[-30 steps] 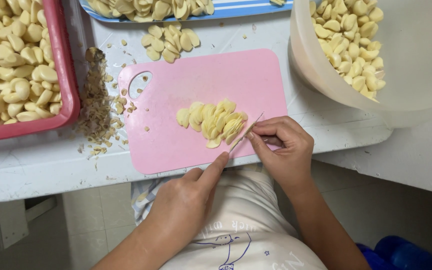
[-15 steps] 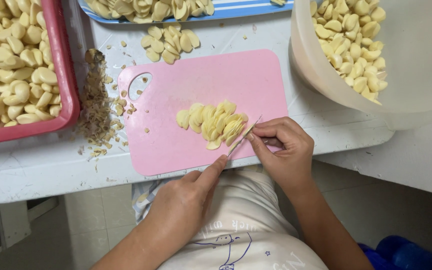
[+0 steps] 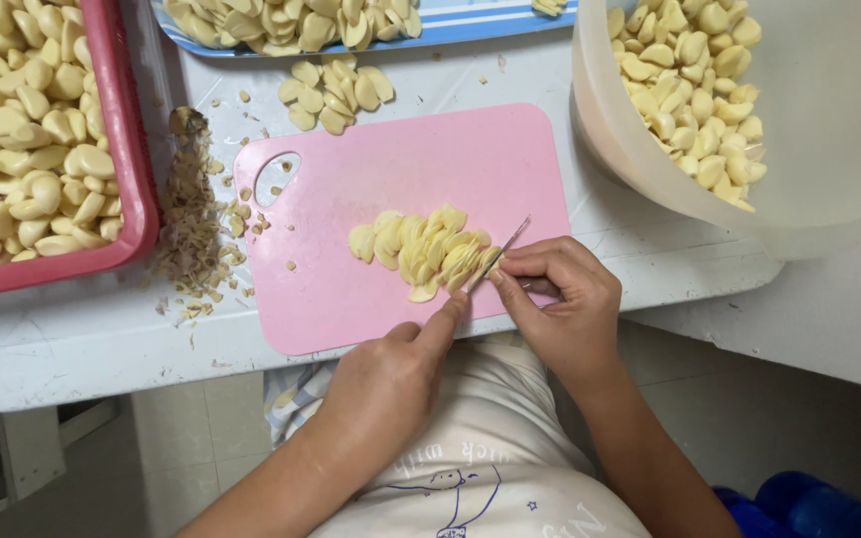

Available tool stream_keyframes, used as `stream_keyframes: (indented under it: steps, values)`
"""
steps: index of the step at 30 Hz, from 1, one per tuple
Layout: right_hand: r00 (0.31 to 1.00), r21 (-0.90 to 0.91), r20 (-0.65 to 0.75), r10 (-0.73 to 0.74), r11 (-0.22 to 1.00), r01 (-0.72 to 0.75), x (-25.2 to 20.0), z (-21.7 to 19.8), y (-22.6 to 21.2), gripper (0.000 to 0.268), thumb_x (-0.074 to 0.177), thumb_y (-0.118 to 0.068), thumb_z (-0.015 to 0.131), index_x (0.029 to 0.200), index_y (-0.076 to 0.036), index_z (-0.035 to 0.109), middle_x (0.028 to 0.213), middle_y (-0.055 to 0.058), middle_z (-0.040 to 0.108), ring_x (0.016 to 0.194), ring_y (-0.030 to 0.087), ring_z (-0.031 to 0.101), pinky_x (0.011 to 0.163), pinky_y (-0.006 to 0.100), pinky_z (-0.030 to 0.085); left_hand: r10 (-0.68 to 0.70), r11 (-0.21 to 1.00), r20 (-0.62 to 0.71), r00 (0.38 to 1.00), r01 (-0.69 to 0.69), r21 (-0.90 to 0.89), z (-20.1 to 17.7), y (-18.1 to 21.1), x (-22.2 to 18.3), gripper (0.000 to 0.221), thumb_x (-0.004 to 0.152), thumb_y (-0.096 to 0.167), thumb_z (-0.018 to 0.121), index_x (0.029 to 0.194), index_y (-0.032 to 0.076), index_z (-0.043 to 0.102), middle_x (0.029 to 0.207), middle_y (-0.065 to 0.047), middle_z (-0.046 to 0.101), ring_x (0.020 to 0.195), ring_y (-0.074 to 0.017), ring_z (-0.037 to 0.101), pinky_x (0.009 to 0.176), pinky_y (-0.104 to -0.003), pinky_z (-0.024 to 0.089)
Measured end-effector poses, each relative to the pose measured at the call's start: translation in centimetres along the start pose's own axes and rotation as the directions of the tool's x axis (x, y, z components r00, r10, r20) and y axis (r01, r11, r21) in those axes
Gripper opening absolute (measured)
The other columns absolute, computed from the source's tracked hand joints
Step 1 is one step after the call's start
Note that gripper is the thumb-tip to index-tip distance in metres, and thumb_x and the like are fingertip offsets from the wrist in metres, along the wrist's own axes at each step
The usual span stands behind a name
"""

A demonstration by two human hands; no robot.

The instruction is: Slicing peeled garlic cloves into thin pieces on a cutting board using a knife.

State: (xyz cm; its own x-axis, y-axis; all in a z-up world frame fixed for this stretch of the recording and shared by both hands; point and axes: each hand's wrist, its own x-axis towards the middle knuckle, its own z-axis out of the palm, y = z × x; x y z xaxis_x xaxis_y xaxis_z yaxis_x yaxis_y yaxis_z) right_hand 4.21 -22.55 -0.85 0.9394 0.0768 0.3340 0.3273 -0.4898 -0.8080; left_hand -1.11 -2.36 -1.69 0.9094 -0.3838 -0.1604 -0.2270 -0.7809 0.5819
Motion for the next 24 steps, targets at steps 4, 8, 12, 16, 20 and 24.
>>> stream_keyframes:
  steps: [4,8,12,16,20,24]
  values:
    - [1.0,0.004,-0.014,0.014,1.0,-0.014,0.1,0.0,-0.2,0.011,0.088,0.003,0.085,0.093,0.0,0.075,0.095,0.014,0.073,0.087,0.017,0.074,0.075,0.025,0.068,-0.002,0.997,0.017,1.0,0.003,-0.081,-1.1,-0.5,-0.4,0.072,0.088,0.007,0.058,0.158,0.021,0.049,0.078,-0.013,0.066,0.057,-0.0488,0.065,0.049,-0.062,0.048]
    - [0.998,0.02,-0.011,0.055,0.998,-0.055,0.0,0.0,-0.2,0.011,0.088,0.002,0.085,0.092,-0.001,0.076,0.095,0.013,0.073,0.087,0.016,0.074,0.077,0.025,0.068,-0.017,0.996,-0.02,1.0,0.016,-0.09,-1.4,-0.6,-1.0,0.057,0.097,0.015,0.058,0.153,0.021,0.053,0.074,-0.016,0.067,0.056,-0.048,0.065,0.049,-0.059,0.048]
    - [0.999,0.04,-0.004,0.053,0.998,-0.052,0.0,0.0,-0.1,0.011,0.089,0.002,0.085,0.093,0.0,0.076,0.097,0.015,0.073,0.088,0.017,0.075,0.077,0.025,0.069,0.021,1.0,-0.098,0.995,-0.021,0.003,-0.7,-0.3,-1.7,0.066,0.091,0.011,0.062,0.155,0.024,0.054,0.072,-0.007,0.06,0.045,-0.04,0.06,0.037,-0.055,0.047]
    - [0.998,0.042,0.007,0.064,0.997,-0.064,0.0,0.0,0.0,0.01,0.089,0.005,0.084,0.092,-0.001,0.076,0.096,0.014,0.072,0.087,0.016,0.074,0.077,0.024,0.068,0.044,0.999,-0.098,0.994,-0.046,-0.013,-0.7,-0.2,-2.1,0.067,0.092,0.009,0.061,0.158,0.021,0.051,0.071,-0.006,0.058,0.043,-0.04,0.057,0.039,-0.055,0.046]
    - [0.998,0.028,0.014,0.059,0.998,-0.059,0.0,-0.1,0.0,0.009,0.089,0.002,0.084,0.092,-0.001,0.076,0.095,0.013,0.072,0.086,0.016,0.073,0.074,0.023,0.066,0.024,0.999,-0.073,0.997,-0.027,-0.037,-1.3,-0.2,-2.6,0.065,0.094,0.01,0.061,0.158,0.022,0.051,0.073,-0.007,0.06,0.044,-0.0424,0.06,0.04,-0.056,0.047]
    - [0.998,0.028,0.026,0.06,0.998,-0.061,0.1,-0.2,0.0,0.008,0.091,0.0,0.084,0.092,-0.001,0.076,0.095,0.013,0.072,0.084,0.015,0.072,0.072,0.021,0.064,0.001,0.999,0.017,1.0,-0.001,-0.053,-1.7,-0.5,-3.6,0.073,0.091,0.006,0.059,0.162,0.021,0.046,0.085,-0.01,0.064,0.05,-0.0495,0.062,0.045,-0.061,0.05]
